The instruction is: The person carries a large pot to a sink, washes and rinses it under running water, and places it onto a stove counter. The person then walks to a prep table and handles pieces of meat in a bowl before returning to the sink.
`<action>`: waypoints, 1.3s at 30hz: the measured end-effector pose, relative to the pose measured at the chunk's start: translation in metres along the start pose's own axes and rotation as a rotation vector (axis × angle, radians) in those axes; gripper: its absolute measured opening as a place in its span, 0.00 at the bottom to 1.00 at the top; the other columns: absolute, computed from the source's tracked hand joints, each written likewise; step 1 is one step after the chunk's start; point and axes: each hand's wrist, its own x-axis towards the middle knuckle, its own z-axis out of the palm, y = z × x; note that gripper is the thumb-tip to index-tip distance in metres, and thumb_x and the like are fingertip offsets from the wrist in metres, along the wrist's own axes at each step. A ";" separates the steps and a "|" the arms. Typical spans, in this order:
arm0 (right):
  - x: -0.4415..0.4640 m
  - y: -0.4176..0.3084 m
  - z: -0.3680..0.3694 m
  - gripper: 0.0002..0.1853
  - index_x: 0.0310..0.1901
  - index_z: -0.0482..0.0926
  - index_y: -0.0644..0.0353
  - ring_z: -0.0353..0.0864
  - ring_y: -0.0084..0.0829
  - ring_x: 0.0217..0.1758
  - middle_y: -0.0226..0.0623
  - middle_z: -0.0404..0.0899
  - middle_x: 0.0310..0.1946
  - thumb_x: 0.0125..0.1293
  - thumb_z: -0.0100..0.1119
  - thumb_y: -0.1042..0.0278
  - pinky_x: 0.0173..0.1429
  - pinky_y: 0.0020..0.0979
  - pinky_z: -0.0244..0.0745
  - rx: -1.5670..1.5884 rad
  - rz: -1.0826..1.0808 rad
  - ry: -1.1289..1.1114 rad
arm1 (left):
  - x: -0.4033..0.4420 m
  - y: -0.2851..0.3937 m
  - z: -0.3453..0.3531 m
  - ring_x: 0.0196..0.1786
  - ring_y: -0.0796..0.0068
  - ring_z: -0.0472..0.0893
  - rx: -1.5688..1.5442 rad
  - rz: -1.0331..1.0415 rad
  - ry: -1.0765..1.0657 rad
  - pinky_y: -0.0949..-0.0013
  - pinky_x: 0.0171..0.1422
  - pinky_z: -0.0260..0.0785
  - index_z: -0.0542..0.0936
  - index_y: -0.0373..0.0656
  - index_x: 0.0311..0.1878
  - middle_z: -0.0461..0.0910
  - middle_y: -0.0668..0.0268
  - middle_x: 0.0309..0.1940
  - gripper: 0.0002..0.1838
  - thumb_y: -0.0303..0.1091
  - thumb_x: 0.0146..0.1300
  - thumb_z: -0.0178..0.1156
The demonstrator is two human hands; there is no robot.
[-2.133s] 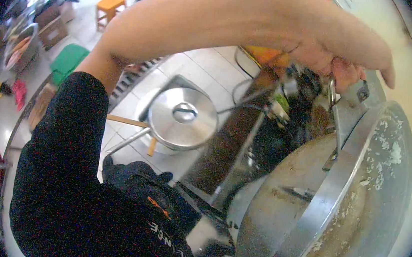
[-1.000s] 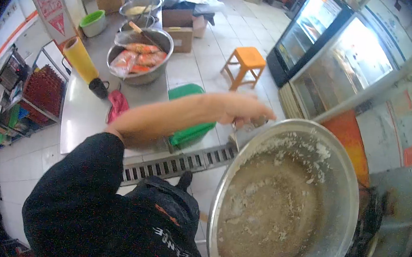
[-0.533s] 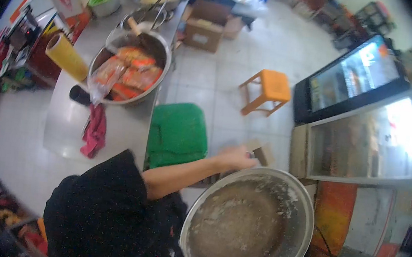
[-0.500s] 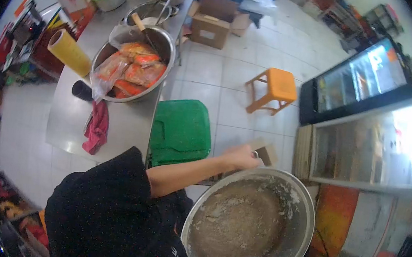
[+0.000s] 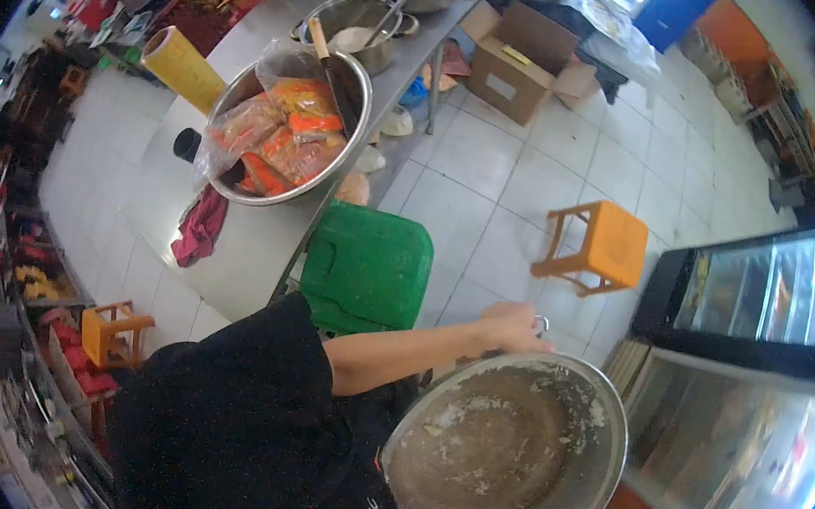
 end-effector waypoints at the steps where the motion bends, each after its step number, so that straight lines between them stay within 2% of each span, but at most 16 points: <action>1: 0.016 -0.010 0.014 0.21 0.55 0.77 0.58 0.77 0.32 0.50 0.36 0.79 0.46 0.72 0.51 0.51 0.53 0.36 0.72 -0.014 0.001 -0.023 | 0.008 0.002 -0.005 0.51 0.55 0.83 -0.016 -0.012 0.038 0.57 0.54 0.73 0.82 0.40 0.44 0.84 0.55 0.45 0.35 0.65 0.48 0.68; 3: 0.045 -0.027 0.047 0.20 0.54 0.77 0.59 0.77 0.31 0.49 0.35 0.79 0.45 0.72 0.51 0.51 0.52 0.35 0.72 -0.039 0.000 -0.066 | 0.025 0.007 -0.021 0.50 0.57 0.82 -0.039 -0.053 0.083 0.59 0.54 0.73 0.80 0.39 0.49 0.83 0.57 0.46 0.38 0.65 0.47 0.70; 13: 0.175 -0.096 0.233 0.19 0.50 0.78 0.63 0.79 0.28 0.43 0.34 0.80 0.39 0.72 0.53 0.53 0.47 0.33 0.73 -0.148 -0.005 -0.262 | 0.103 0.025 -0.157 0.53 0.60 0.81 -0.357 -0.156 0.364 0.61 0.54 0.72 0.78 0.39 0.52 0.82 0.56 0.49 0.42 0.67 0.45 0.70; 17: 0.234 -0.133 0.329 0.19 0.49 0.79 0.64 0.79 0.27 0.41 0.34 0.80 0.37 0.71 0.54 0.54 0.45 0.31 0.74 -0.142 -0.003 -0.300 | 0.189 0.037 -0.222 0.49 0.59 0.82 -0.364 -0.182 0.517 0.61 0.54 0.72 0.80 0.39 0.49 0.83 0.54 0.45 0.41 0.67 0.45 0.70; 20: 0.265 -0.171 0.390 0.19 0.47 0.79 0.65 0.80 0.27 0.39 0.34 0.80 0.36 0.71 0.54 0.55 0.43 0.31 0.74 -0.075 -0.018 -0.282 | 0.270 0.050 -0.272 0.43 0.61 0.83 -0.424 -0.048 0.661 0.62 0.50 0.74 0.82 0.34 0.44 0.84 0.52 0.39 0.41 0.68 0.46 0.70; 21: 0.275 -0.180 0.411 0.18 0.47 0.79 0.66 0.80 0.26 0.38 0.34 0.80 0.35 0.71 0.55 0.55 0.43 0.30 0.74 -0.029 -0.023 -0.279 | 0.270 0.075 -0.297 0.41 0.63 0.82 -0.481 0.027 0.667 0.62 0.50 0.75 0.81 0.33 0.46 0.84 0.54 0.40 0.40 0.64 0.45 0.73; 22: 0.286 -0.192 0.433 0.18 0.47 0.79 0.66 0.80 0.26 0.38 0.33 0.80 0.35 0.71 0.55 0.56 0.42 0.30 0.74 0.002 -0.029 -0.277 | 0.299 0.081 -0.323 0.41 0.65 0.82 -0.541 -0.101 0.565 0.63 0.50 0.75 0.79 0.32 0.47 0.83 0.54 0.41 0.39 0.60 0.45 0.76; 23: 0.299 -0.203 0.457 0.18 0.46 0.79 0.67 0.80 0.26 0.37 0.33 0.81 0.34 0.71 0.55 0.56 0.42 0.30 0.74 0.041 -0.034 -0.263 | 0.320 0.094 -0.339 0.41 0.67 0.82 -0.539 -0.056 0.717 0.65 0.47 0.75 0.78 0.32 0.49 0.82 0.55 0.40 0.39 0.58 0.45 0.77; 25: 0.334 -0.220 0.499 0.18 0.46 0.80 0.67 0.81 0.25 0.36 0.33 0.81 0.33 0.71 0.55 0.56 0.41 0.29 0.75 0.061 -0.070 -0.151 | 0.371 0.101 -0.381 0.37 0.76 0.80 -0.797 0.295 0.485 0.71 0.42 0.73 0.78 0.34 0.45 0.82 0.62 0.37 0.34 0.55 0.49 0.76; 26: 0.359 -0.225 0.517 0.17 0.41 0.80 0.65 0.75 0.22 0.30 0.29 0.77 0.28 0.69 0.58 0.55 0.33 0.27 0.69 0.035 -0.094 -0.054 | 0.418 0.100 -0.404 0.36 0.79 0.79 -0.554 0.094 0.581 0.73 0.41 0.71 0.78 0.34 0.43 0.82 0.64 0.36 0.31 0.53 0.51 0.76; 27: 0.384 -0.231 0.535 0.17 0.36 0.80 0.63 0.70 0.19 0.23 0.25 0.72 0.23 0.67 0.61 0.54 0.26 0.25 0.63 0.008 -0.115 0.044 | 0.438 0.123 -0.424 0.36 0.80 0.78 -0.553 0.115 0.575 0.74 0.40 0.70 0.78 0.35 0.41 0.81 0.66 0.35 0.28 0.51 0.52 0.76; 28: 0.403 -0.240 0.558 0.17 0.36 0.80 0.63 0.70 0.19 0.23 0.25 0.72 0.23 0.67 0.61 0.54 0.26 0.25 0.63 0.058 -0.125 0.081 | 0.453 0.149 -0.437 0.35 0.82 0.77 -0.555 0.135 0.568 0.75 0.39 0.69 0.79 0.36 0.39 0.81 0.68 0.33 0.25 0.50 0.54 0.75; 30: 0.402 -0.261 0.597 0.17 0.29 0.78 0.59 0.58 0.15 0.17 0.19 0.63 0.18 0.65 0.65 0.53 0.21 0.24 0.48 -0.016 -0.166 0.123 | 0.463 0.178 -0.459 0.34 0.82 0.76 -0.569 0.111 0.538 0.76 0.38 0.67 0.79 0.38 0.36 0.80 0.70 0.33 0.23 0.49 0.55 0.74; 33: 0.434 -0.289 0.694 0.17 0.29 0.78 0.58 0.57 0.16 0.18 0.20 0.62 0.19 0.62 0.66 0.51 0.22 0.24 0.47 -0.036 -0.183 0.176 | 0.570 0.164 -0.510 0.28 0.86 0.71 -0.650 0.176 0.513 0.77 0.31 0.64 0.78 0.40 0.32 0.76 0.74 0.27 0.18 0.45 0.58 0.72; 35: 0.510 -0.282 0.733 0.17 0.31 0.78 0.58 0.59 0.17 0.21 0.22 0.64 0.21 0.59 0.68 0.51 0.24 0.24 0.49 -0.061 -0.216 0.141 | 0.639 0.160 -0.531 0.27 0.86 0.70 -0.541 0.074 0.546 0.77 0.29 0.60 0.78 0.42 0.25 0.74 0.75 0.23 0.18 0.44 0.59 0.71; 39: 0.585 -0.373 0.822 0.16 0.30 0.79 0.57 0.60 0.17 0.24 0.22 0.66 0.23 0.59 0.68 0.51 0.28 0.24 0.52 -0.114 -0.139 0.135 | 0.723 0.247 -0.570 0.25 0.85 0.70 -0.683 -0.027 0.559 0.75 0.28 0.60 0.79 0.41 0.24 0.75 0.76 0.23 0.19 0.46 0.61 0.69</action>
